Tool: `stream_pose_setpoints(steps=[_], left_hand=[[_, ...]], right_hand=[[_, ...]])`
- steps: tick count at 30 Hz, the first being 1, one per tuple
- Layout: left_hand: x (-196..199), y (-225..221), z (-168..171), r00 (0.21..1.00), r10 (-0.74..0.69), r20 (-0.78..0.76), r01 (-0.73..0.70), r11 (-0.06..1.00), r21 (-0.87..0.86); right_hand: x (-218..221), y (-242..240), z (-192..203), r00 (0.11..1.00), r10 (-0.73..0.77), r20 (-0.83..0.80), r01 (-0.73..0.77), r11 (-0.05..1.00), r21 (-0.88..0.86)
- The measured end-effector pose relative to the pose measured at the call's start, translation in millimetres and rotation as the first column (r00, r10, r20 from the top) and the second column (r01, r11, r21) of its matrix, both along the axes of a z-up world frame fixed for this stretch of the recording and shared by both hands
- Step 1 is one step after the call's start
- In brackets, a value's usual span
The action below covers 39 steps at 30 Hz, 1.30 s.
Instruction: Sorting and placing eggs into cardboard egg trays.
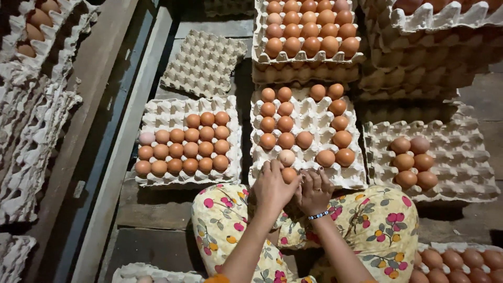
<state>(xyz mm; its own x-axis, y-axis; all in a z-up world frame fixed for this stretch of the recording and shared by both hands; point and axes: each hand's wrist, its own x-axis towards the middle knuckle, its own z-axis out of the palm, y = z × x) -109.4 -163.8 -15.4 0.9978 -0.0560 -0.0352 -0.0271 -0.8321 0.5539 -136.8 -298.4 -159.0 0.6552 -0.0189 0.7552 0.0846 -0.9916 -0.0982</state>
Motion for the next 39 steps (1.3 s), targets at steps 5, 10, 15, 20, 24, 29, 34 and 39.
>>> stream_pose_setpoints(steps=[5, 10, 15, 20, 24, 29, 34, 39], left_hand=[[-10, 2, -14, 0.99, 0.071, 0.123, -0.065, 0.997, -0.051], [-10, 19, 8, 0.987, 0.068, -0.143, -0.09, 0.984, -0.154], [-6, 29, 13, 0.953, 0.066, -0.295, -0.167, 0.929, -0.33], [7, 39, -32, 0.944, 0.049, -0.326, -0.22, 0.831, -0.512], [17, 54, -71, 0.914, 0.097, -0.395, -0.382, 0.538, -0.751], [14, 56, -31, 0.695, 0.259, -0.67, -0.703, 0.053, -0.709], [-15, 68, -6, 0.75, 0.054, -0.659, -0.633, -0.227, -0.74], [-31, 59, -20, 0.795, -0.222, -0.565, -0.606, -0.299, -0.737]], right_hand=[[-8, 2, 18, 0.999, 0.024, -0.047, -0.023, 1.0, 0.021], [-16, -1, 35, 0.993, 0.081, -0.091, -0.074, 0.994, 0.084], [-9, -37, 0, 0.996, 0.058, -0.068, -0.044, 0.981, 0.187], [9, -58, 89, 0.891, -0.017, -0.453, 0.067, 0.993, 0.096], [20, -74, 114, 0.753, -0.001, -0.658, -0.027, 0.999, -0.033], [12, -72, 147, 0.811, 0.113, -0.575, -0.106, 0.993, 0.045], [3, -62, 106, 0.936, 0.177, -0.304, -0.004, 0.868, 0.496], [-23, -26, 112, 0.851, 0.491, 0.185, -0.053, -0.271, 0.961]])
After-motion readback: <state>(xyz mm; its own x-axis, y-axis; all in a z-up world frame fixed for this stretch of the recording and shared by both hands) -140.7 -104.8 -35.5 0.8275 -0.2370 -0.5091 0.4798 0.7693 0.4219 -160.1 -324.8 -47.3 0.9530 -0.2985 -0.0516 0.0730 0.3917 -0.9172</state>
